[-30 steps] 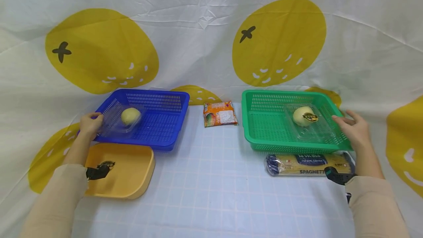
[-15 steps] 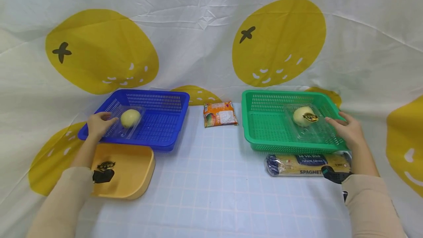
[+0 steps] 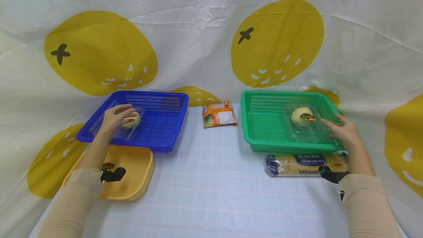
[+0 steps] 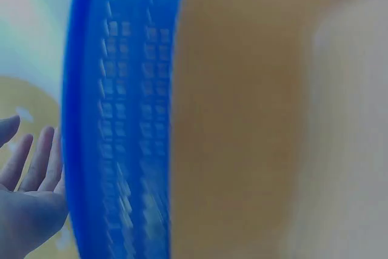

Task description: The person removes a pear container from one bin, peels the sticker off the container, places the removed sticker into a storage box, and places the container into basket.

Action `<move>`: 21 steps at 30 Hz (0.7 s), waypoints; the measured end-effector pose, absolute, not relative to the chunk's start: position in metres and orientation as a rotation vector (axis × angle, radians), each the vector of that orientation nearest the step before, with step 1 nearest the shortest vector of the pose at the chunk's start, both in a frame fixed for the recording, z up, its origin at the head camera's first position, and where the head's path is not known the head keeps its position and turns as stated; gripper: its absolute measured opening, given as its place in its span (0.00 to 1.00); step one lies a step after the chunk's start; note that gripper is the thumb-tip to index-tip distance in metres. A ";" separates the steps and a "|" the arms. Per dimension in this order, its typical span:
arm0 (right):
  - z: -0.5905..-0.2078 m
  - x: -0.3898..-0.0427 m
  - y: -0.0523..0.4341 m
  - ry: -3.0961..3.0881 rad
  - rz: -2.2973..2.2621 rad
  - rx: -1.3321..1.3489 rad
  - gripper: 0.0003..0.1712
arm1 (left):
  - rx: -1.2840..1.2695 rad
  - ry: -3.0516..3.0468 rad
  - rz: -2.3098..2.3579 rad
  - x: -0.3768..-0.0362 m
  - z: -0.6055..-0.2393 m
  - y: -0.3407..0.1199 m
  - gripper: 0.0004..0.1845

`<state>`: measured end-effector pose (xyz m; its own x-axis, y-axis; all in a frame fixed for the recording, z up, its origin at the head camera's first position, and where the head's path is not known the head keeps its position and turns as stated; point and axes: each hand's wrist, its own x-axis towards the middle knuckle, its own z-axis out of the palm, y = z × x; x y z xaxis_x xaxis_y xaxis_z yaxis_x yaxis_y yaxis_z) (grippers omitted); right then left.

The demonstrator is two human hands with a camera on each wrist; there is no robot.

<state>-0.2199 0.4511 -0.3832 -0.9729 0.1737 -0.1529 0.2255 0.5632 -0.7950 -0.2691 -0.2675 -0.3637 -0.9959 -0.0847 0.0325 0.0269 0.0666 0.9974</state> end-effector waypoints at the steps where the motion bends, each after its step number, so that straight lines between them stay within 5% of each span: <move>1: -0.384 -0.221 0.451 2.724 -1.396 0.340 0.53 | 0.040 -2.248 -2.081 -0.270 -0.362 -0.261 0.22; 21: -0.381 -0.226 0.445 2.562 -1.407 0.239 0.54 | -0.486 -2.313 -2.123 -0.289 -0.350 -0.117 0.20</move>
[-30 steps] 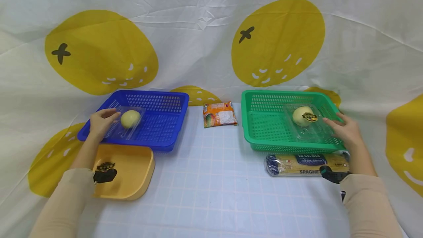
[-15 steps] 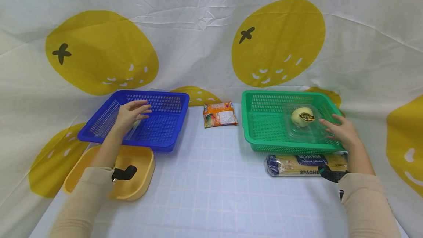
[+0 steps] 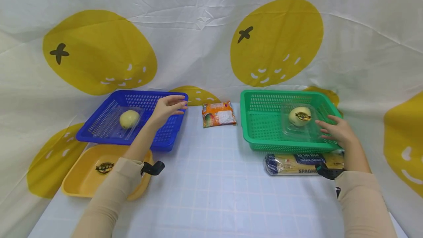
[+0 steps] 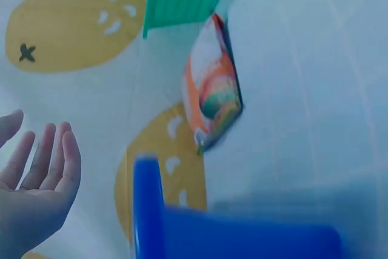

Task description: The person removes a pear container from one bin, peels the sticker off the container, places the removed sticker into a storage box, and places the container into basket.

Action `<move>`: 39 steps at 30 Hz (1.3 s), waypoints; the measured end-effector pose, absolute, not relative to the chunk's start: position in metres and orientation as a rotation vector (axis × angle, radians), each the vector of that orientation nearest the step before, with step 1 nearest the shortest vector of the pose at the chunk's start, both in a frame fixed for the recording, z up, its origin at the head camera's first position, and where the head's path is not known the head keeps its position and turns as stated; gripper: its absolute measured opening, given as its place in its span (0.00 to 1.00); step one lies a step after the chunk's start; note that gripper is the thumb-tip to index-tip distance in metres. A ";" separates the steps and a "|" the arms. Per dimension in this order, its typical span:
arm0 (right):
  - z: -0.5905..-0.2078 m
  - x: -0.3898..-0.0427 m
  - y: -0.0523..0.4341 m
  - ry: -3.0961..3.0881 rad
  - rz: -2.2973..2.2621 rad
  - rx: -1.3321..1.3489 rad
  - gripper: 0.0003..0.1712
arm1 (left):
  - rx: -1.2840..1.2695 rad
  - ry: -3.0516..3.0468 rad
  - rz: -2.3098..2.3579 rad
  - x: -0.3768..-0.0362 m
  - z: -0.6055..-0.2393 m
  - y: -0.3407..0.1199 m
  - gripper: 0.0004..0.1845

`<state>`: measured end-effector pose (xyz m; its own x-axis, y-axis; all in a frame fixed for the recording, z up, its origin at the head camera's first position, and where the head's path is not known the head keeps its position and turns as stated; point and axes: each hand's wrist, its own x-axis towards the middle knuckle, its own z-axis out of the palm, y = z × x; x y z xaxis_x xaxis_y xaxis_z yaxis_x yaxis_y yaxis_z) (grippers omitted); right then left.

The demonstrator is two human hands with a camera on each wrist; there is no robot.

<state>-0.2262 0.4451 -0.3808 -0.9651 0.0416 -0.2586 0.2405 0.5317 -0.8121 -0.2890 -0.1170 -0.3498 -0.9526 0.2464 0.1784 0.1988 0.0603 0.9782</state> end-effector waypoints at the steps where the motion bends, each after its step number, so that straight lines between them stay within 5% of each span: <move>1: -0.381 -0.227 0.445 2.560 -1.398 0.236 0.55 | 0.485 2.248 2.077 -0.290 -0.349 -0.111 0.20; 39: -0.390 -0.254 0.444 2.298 -1.192 0.305 0.57 | 0.544 1.880 2.089 -0.304 -0.367 0.061 0.19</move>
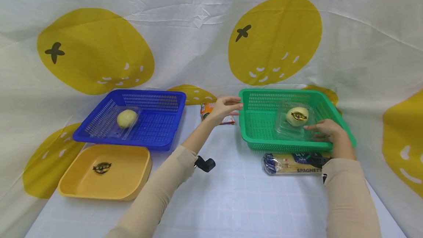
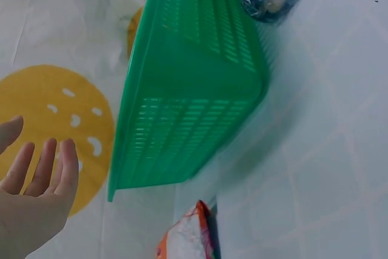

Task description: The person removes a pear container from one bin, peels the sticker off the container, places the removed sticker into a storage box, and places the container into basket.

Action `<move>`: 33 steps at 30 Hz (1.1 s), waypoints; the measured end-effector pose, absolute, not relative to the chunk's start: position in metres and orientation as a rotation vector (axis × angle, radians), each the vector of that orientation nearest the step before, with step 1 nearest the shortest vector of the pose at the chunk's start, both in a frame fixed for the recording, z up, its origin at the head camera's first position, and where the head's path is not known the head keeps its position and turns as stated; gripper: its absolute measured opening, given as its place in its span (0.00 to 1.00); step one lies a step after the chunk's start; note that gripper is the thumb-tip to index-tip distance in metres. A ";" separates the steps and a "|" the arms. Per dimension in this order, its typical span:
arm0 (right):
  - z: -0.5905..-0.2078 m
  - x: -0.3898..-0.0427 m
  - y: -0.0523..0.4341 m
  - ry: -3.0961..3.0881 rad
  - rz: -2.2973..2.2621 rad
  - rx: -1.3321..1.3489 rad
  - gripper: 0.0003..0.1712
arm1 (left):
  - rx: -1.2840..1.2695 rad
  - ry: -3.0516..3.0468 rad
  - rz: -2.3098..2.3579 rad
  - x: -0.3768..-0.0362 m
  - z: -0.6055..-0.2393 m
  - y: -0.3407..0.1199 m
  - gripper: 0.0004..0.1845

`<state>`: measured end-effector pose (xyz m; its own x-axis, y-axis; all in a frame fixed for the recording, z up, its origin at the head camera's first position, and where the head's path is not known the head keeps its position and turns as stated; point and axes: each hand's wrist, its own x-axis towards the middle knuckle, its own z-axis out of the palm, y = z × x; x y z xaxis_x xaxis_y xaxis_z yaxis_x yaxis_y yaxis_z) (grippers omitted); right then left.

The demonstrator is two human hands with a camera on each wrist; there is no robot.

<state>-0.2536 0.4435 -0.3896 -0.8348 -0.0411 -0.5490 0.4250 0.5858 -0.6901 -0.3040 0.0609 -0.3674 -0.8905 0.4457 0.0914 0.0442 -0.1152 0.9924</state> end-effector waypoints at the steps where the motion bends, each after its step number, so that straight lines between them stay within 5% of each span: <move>1: -0.390 -0.254 0.443 2.287 -1.199 0.308 0.57 | 0.541 1.885 2.090 -0.304 -0.368 0.064 0.19; 33: -0.400 -0.259 0.422 2.119 -1.464 0.202 0.53 | 0.333 2.078 1.700 -0.297 -0.384 0.144 0.32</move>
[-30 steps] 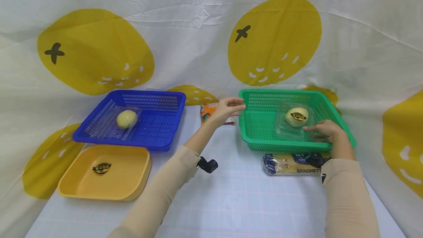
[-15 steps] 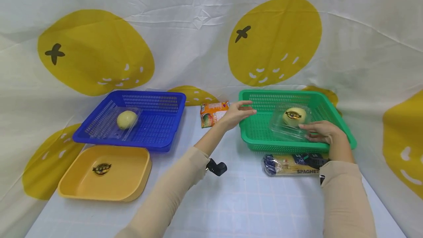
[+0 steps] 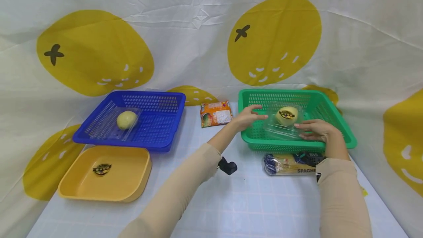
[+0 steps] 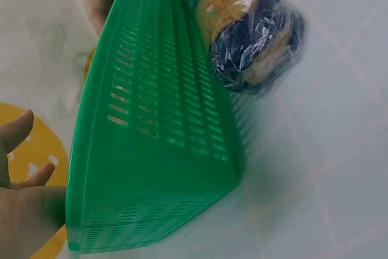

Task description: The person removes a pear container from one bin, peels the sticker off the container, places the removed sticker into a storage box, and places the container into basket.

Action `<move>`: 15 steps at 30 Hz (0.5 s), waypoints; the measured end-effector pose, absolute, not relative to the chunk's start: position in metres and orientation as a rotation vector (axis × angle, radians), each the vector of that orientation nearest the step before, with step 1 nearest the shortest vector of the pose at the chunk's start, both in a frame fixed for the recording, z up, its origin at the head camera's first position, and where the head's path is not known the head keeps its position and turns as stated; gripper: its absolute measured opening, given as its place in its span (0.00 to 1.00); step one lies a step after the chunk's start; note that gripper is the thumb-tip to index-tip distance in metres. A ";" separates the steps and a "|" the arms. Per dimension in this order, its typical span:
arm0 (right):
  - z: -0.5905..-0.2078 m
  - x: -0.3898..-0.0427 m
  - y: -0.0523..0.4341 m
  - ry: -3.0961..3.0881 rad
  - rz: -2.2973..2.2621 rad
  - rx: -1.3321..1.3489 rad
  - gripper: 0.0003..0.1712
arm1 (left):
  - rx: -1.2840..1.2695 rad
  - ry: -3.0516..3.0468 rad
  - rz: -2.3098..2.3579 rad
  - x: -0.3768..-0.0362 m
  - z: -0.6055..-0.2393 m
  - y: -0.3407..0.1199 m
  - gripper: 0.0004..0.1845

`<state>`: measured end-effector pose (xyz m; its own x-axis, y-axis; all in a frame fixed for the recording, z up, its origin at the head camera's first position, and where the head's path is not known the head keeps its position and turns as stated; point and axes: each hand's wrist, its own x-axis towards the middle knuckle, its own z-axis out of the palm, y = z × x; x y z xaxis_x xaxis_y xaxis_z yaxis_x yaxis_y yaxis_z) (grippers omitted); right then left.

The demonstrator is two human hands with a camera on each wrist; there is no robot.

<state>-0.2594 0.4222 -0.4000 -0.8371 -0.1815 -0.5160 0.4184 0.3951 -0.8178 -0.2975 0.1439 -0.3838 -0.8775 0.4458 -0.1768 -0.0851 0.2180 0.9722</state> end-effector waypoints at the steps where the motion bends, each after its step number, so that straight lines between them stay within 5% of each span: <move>1: -0.400 -0.260 0.422 2.121 -1.466 0.199 0.54 | 0.318 2.082 1.682 -0.297 -0.384 0.146 0.32; 15: -0.402 -0.261 0.420 2.058 -1.561 0.170 0.52 | 0.264 2.024 1.639 -0.292 -0.391 0.163 0.35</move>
